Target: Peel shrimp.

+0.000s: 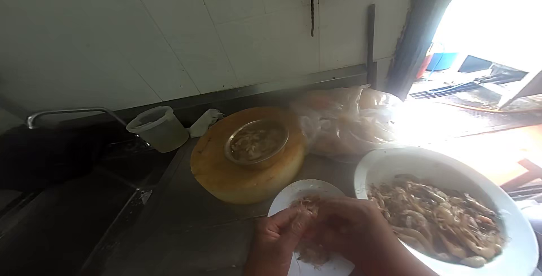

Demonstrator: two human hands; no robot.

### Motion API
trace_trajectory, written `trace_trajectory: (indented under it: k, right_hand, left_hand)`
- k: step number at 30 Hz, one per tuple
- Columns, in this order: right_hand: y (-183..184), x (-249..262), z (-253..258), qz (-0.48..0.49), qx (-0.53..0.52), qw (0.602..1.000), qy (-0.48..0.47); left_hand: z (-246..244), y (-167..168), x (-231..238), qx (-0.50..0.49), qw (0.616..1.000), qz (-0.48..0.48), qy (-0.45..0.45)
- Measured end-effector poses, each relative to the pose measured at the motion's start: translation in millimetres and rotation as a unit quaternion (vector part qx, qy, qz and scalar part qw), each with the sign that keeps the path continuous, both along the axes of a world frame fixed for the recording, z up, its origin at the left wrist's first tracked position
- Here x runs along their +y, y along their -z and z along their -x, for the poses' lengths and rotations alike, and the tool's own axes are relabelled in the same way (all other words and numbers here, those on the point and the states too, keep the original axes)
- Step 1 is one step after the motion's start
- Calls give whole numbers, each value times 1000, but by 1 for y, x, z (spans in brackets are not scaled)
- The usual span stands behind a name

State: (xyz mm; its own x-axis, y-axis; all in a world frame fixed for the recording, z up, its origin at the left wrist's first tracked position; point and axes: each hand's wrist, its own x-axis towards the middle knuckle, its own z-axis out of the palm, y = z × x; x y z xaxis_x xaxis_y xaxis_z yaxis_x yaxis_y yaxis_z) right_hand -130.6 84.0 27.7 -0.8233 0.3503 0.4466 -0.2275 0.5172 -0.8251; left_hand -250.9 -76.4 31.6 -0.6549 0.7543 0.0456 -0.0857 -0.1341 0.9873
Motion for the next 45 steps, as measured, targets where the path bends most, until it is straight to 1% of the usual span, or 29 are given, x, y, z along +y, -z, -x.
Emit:
trace_trajectory:
  k: [2,4,6,8,9,11,13,16,18,21,26,33,38,42,43,45]
  right_hand:
    - [4,4,-5,2,10,1000,9]
    - [7,8,-11,-12,-9,1000,21]
    - [8,10,-15,-60,-64,996,19]
    - [7,4,-15,-72,-101,992,12]
    - [7,0,-13,-50,-101,993,16]
    - [10,-6,-7,65,-68,996,1]
    - [10,-9,-3,176,-25,984,-28]
    - [5,-10,-4,250,2,967,-45]
    - [2,-10,-5,287,1,956,-58]
    - [1,-8,-9,310,18,947,-82]
    - [5,-8,-13,280,46,955,-89]
    - [10,-7,-19,241,85,961,-107]
    - [12,-7,-17,207,119,966,-103]
    - [11,-9,-14,214,99,969,-77]
    - [10,-9,-13,224,91,967,-78]
    - [10,-9,-11,254,74,960,-88]
  left_hand:
    - [0,1,0,-34,999,2,-28]
    - [4,0,-1,-52,996,11,-66]
    - [9,3,-3,-16,996,14,-82]
    - [7,6,-2,63,994,18,-86]
    - [4,7,-2,109,990,19,-87]
    - [-4,8,0,223,971,20,-88]
    - [-11,10,1,318,943,17,-92]
    - [-17,16,0,423,900,1,-104]
    - [-18,19,0,450,886,-11,-113]
    - [-22,18,-2,438,891,-26,-114]
    - [-27,13,-6,388,916,-29,-97]
    - [-34,5,-11,355,931,-21,-88]
    - [-40,-4,-15,270,960,9,-74]
    - [-44,-5,-16,220,973,17,-63]
    - [-44,-5,-16,192,980,18,-56]
    - [-43,-7,-17,103,994,14,-37]
